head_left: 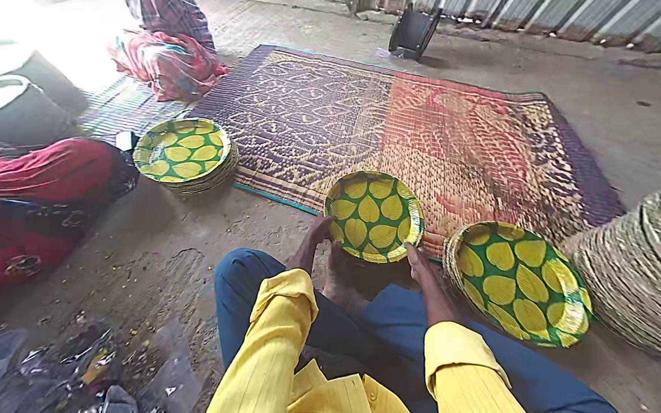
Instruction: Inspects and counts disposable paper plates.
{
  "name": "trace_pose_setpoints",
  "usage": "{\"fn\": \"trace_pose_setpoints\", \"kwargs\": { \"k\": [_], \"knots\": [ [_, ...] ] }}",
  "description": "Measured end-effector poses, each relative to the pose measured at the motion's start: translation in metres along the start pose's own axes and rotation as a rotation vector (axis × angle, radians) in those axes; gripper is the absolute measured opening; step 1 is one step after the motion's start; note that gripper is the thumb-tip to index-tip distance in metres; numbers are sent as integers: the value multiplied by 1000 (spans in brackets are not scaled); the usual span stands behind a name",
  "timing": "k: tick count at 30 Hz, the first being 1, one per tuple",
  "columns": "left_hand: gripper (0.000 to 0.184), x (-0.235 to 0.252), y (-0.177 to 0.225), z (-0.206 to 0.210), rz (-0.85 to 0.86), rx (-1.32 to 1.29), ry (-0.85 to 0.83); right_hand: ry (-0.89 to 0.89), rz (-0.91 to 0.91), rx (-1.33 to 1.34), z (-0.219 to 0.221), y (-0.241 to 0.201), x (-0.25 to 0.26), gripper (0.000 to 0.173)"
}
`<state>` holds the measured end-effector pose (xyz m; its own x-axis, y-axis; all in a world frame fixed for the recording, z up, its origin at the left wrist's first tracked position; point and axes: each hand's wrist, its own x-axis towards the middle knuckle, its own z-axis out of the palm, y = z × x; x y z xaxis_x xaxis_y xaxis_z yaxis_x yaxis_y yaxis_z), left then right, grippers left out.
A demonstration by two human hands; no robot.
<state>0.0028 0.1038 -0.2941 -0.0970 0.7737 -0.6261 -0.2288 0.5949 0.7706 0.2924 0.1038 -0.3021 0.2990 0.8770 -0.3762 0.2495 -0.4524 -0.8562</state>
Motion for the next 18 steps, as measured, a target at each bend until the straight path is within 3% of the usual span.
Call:
{"fn": "trace_pose_setpoints", "kwargs": {
  "k": [6, 11, 14, 18],
  "knots": [
    [52, -15, -3, 8, -27, -221, -74, 22, -180, 101, -5, -26, -9, 51],
    [39, -58, 37, 4, 249, -595, 247, -197, -244, 306, 19, -75, -23, 42],
    [38, -92, 81, -32, 370, -682, 413, -407, -336, 337, 30, -121, -33, 41],
    [50, -102, 132, -122, 562, -761, 527, -421, -426, 222, 26, -146, -37, 38]
  ]
}}
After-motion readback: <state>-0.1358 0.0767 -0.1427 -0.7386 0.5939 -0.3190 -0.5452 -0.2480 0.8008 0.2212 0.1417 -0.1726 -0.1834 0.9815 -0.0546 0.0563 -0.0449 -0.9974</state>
